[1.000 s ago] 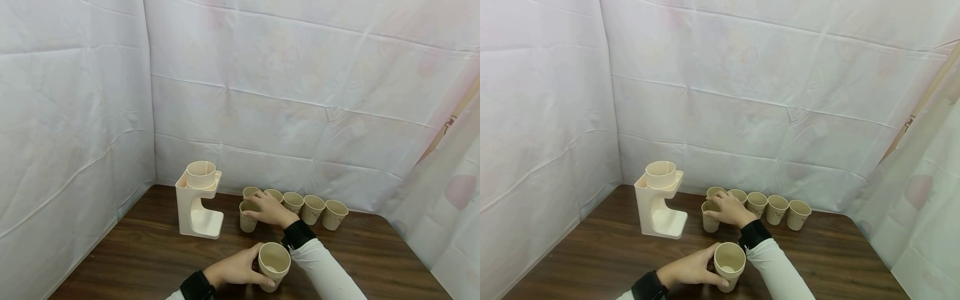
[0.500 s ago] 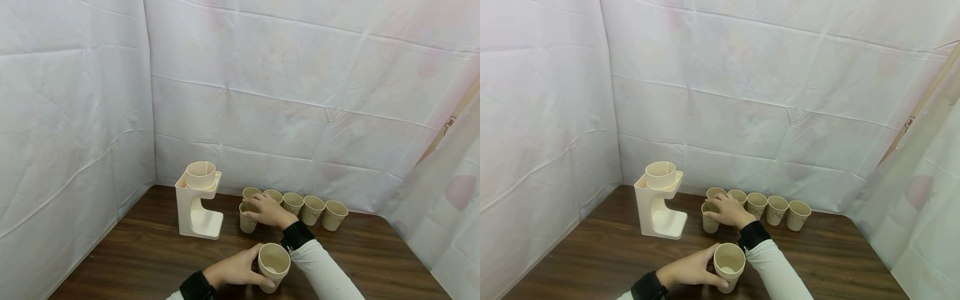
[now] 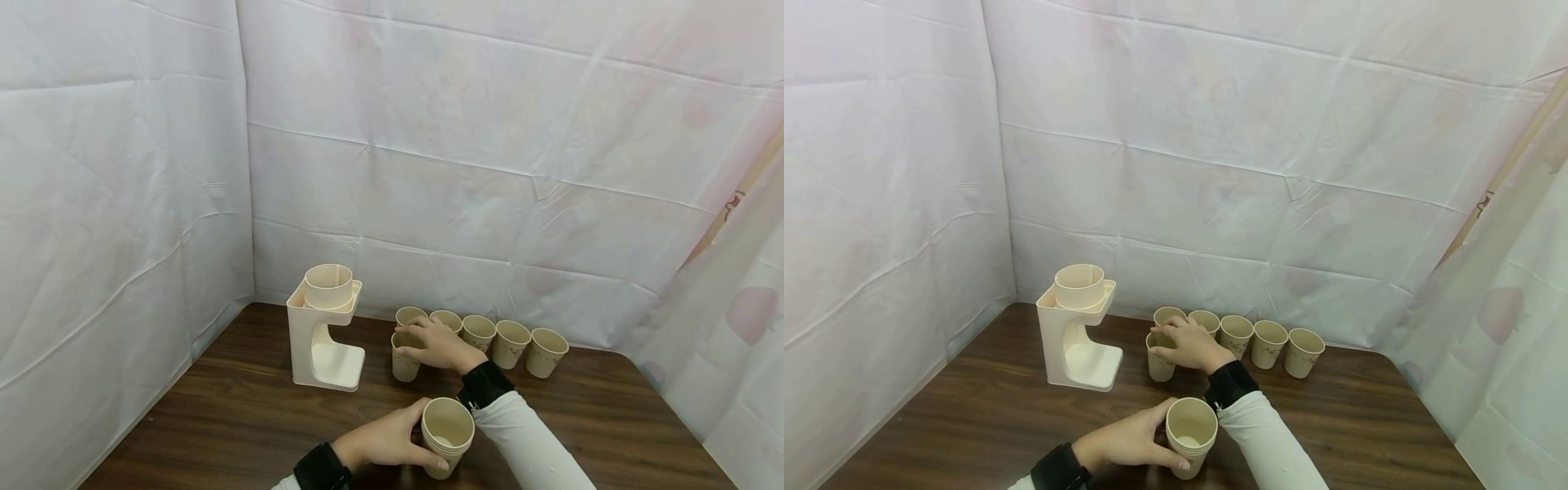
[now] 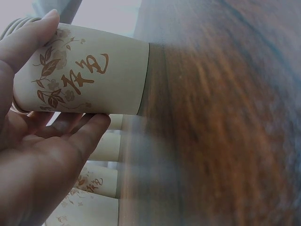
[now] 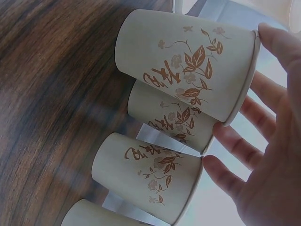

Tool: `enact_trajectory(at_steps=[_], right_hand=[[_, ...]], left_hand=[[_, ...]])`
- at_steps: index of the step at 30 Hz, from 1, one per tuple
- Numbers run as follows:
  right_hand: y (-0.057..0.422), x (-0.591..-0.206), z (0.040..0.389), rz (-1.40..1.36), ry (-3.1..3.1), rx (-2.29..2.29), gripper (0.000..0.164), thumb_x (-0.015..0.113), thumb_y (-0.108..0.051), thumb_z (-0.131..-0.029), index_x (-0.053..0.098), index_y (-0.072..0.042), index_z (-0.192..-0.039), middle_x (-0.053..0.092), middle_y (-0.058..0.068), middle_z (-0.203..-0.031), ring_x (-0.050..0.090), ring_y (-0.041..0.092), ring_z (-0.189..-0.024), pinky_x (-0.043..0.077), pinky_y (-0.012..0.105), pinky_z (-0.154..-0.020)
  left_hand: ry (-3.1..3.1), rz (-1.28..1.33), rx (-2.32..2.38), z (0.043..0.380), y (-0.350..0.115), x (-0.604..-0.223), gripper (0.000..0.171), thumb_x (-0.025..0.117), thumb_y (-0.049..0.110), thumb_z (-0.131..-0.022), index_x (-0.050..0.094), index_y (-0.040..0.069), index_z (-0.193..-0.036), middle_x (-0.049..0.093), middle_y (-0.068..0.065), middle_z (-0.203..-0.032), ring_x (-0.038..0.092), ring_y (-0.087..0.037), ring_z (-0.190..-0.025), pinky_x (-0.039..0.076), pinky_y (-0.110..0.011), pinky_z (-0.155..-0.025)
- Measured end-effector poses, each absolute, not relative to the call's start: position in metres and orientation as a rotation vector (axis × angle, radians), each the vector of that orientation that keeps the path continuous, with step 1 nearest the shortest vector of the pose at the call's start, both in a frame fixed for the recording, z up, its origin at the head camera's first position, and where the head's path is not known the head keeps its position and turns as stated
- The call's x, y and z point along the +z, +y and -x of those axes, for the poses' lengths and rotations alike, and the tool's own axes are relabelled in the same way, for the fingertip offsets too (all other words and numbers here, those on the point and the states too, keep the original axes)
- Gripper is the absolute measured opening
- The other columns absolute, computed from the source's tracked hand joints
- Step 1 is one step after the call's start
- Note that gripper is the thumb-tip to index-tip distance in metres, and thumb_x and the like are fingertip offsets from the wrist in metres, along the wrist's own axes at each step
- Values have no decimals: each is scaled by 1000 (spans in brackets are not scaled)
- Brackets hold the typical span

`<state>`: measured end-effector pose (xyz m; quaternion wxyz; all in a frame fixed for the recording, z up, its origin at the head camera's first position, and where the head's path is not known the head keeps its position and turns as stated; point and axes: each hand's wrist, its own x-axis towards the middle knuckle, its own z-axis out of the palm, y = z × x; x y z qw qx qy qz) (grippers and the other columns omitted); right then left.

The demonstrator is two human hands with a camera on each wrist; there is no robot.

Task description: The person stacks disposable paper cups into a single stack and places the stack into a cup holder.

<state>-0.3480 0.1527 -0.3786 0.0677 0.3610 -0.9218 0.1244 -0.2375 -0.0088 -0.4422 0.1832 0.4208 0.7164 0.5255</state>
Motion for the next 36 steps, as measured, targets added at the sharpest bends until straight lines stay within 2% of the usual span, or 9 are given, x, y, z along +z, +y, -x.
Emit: enact_trajectory(at_steps=[10,18,23,28,36], right_hand=[[154,-380,349,-1094,-2779,366,46,58,-46,-88,54,-26,-129,50,2,-124,41,20,-102,43,46,-88],[155,-383,352,-1101,-2835,483,48,61,-43,-87,55,-21,-128,48,7,-119,42,23,-106,44,46,-89],[155,-383,352,-1081,-2863,535,56,68,-45,-81,56,-16,-127,49,12,-118,45,25,-107,44,47,-90],[155,-381,350,-1077,-2886,518,61,72,-45,-77,55,-14,-127,52,16,-118,48,26,-106,45,47,-89],[157,-380,351,-1097,-2934,466,61,69,-47,-80,52,-19,-130,52,11,-128,46,29,-116,44,49,-92]], left_hand=[[2030,-1184,1482,237,-9,-442,67,73,29,-80,35,26,-135,52,6,-124,48,-9,-113,43,-26,-93],[2055,-1173,1461,237,-9,-442,66,74,29,-80,36,27,-134,52,7,-124,47,-8,-113,42,-27,-94],[2052,-1196,1460,238,-9,-443,67,73,30,-80,35,26,-135,51,6,-124,47,-8,-113,43,-27,-94],[2064,-1200,1455,239,-9,-445,66,74,31,-80,35,27,-134,52,7,-124,47,-8,-113,43,-27,-94],[2061,-1203,1461,239,-9,-444,66,73,31,-80,36,26,-134,53,6,-124,47,-8,-113,42,-28,-95]])
